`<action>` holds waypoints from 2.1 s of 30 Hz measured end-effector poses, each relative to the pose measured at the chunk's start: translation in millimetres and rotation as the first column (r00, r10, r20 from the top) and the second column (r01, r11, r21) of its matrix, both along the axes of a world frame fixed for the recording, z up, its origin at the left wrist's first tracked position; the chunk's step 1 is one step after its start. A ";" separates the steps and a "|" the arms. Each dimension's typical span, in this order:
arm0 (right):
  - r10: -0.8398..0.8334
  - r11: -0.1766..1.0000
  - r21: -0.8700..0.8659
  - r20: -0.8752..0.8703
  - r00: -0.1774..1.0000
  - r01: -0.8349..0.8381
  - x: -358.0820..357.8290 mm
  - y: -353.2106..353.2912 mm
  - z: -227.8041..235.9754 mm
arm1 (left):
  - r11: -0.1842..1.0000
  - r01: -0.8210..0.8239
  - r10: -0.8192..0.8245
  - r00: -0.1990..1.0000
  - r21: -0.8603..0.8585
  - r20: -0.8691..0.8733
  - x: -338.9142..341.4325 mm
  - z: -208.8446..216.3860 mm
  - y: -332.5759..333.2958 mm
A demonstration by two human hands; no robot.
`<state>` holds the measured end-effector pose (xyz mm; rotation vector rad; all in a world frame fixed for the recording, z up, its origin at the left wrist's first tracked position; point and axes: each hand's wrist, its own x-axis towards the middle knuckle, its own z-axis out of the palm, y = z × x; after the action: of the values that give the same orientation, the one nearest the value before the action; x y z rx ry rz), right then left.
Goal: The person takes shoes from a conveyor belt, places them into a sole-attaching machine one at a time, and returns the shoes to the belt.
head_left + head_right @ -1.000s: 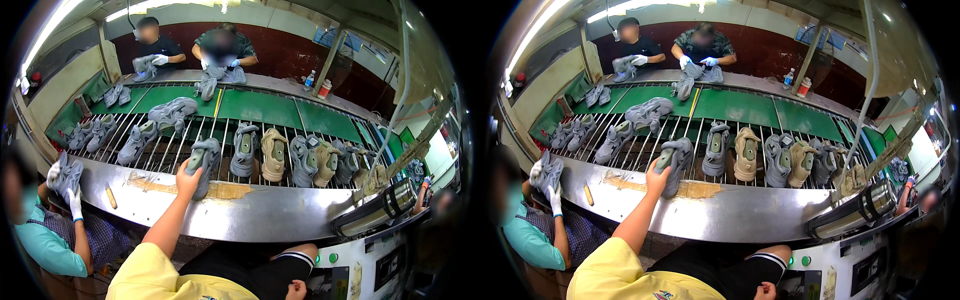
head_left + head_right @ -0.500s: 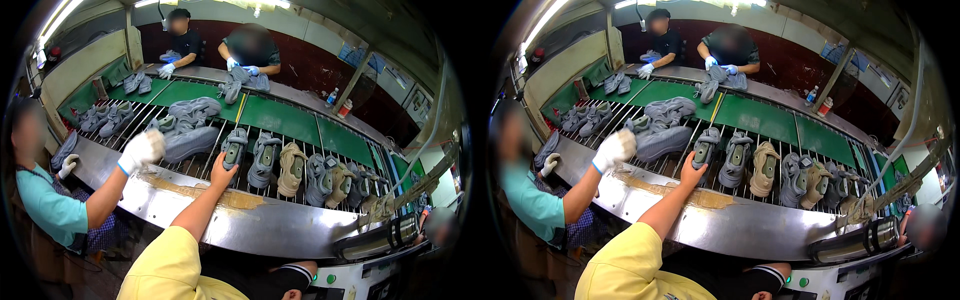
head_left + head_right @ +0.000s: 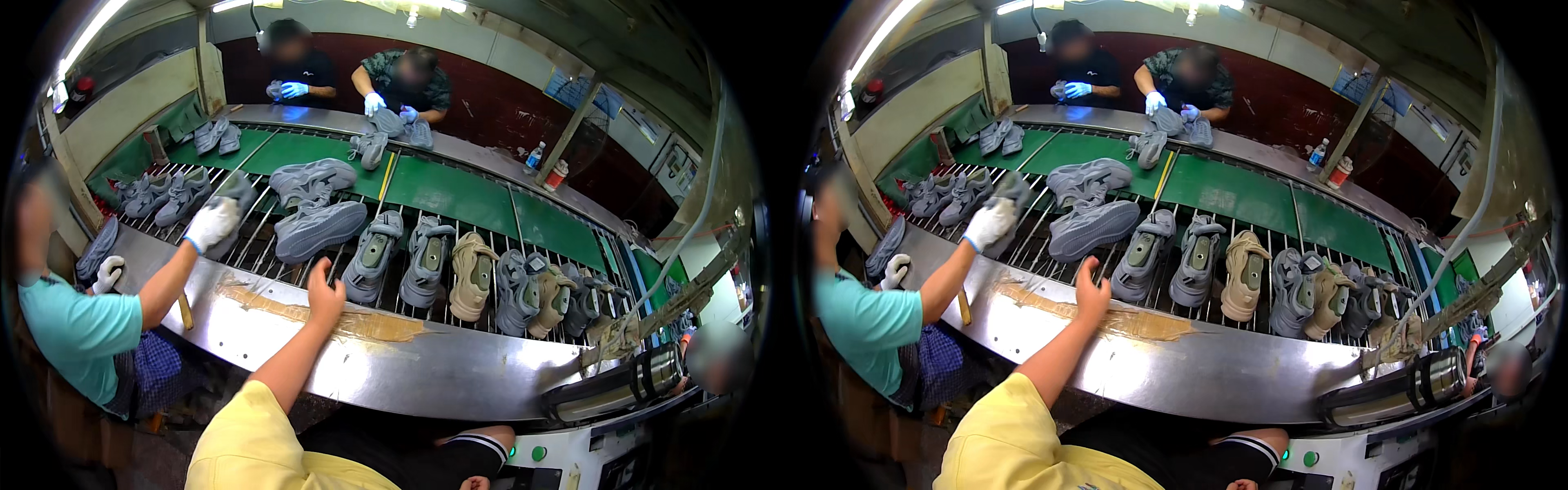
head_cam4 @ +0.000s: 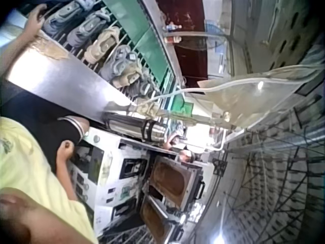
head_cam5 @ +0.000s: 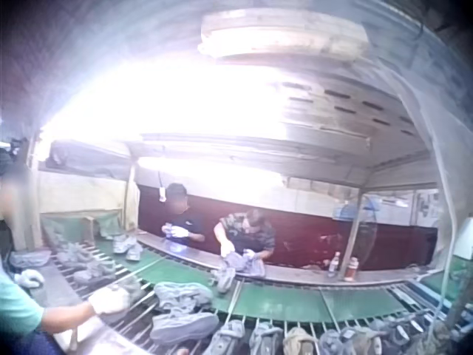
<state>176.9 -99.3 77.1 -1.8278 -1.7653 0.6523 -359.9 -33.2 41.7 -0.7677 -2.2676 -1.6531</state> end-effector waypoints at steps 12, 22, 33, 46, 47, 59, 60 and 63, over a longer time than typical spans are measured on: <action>-0.092 0.995 0.022 -0.113 0.989 0.096 6.7 -3.4 -29.8 | 0.522 -0.369 -0.394 0.696 -0.769 -0.601 -161.3 -29.1 58.1; -0.077 0.989 0.112 -0.160 0.984 0.096 -2.8 -13.0 -14.1 | 0.117 0.005 -0.457 0.888 -0.993 -0.049 -126.1 139.0 21.4; -0.090 0.993 0.033 -0.444 0.891 0.117 4.6 -22.7 -24.9 | 0.682 0.625 -0.679 0.348 0.380 0.647 -25.4 174.5 -250.4; 0.385 0.897 0.361 -0.922 0.050 -0.256 -29.1 18.8 118.7 | 0.082 0.156 -0.527 -0.832 0.984 0.175 298.2 153.2 -46.9; 0.464 0.870 0.462 -0.885 -0.030 -0.173 -17.6 20.7 127.7 | 0.113 0.393 -0.467 -0.790 0.913 0.398 319.4 173.9 -35.9; 0.298 0.576 0.168 -0.954 -0.014 0.800 237.9 -141.3 139.2 | -0.420 0.891 -0.511 -0.390 0.173 0.766 383.1 129.6 -1.1; 0.312 0.533 0.215 -0.949 0.046 0.818 263.0 -164.1 134.4 | -0.311 0.923 -0.518 -0.364 0.226 0.774 374.0 118.0 -0.2; 0.262 0.363 0.300 -0.941 0.212 0.882 341.3 -223.8 124.8 | 0.016 0.950 -0.609 -0.237 0.311 0.756 342.8 73.0 8.3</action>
<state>518.2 -323.1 202.0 -0.6259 -0.3827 0.2783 -17.1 -24.9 114.7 -2.9479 -2.7980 -2.2544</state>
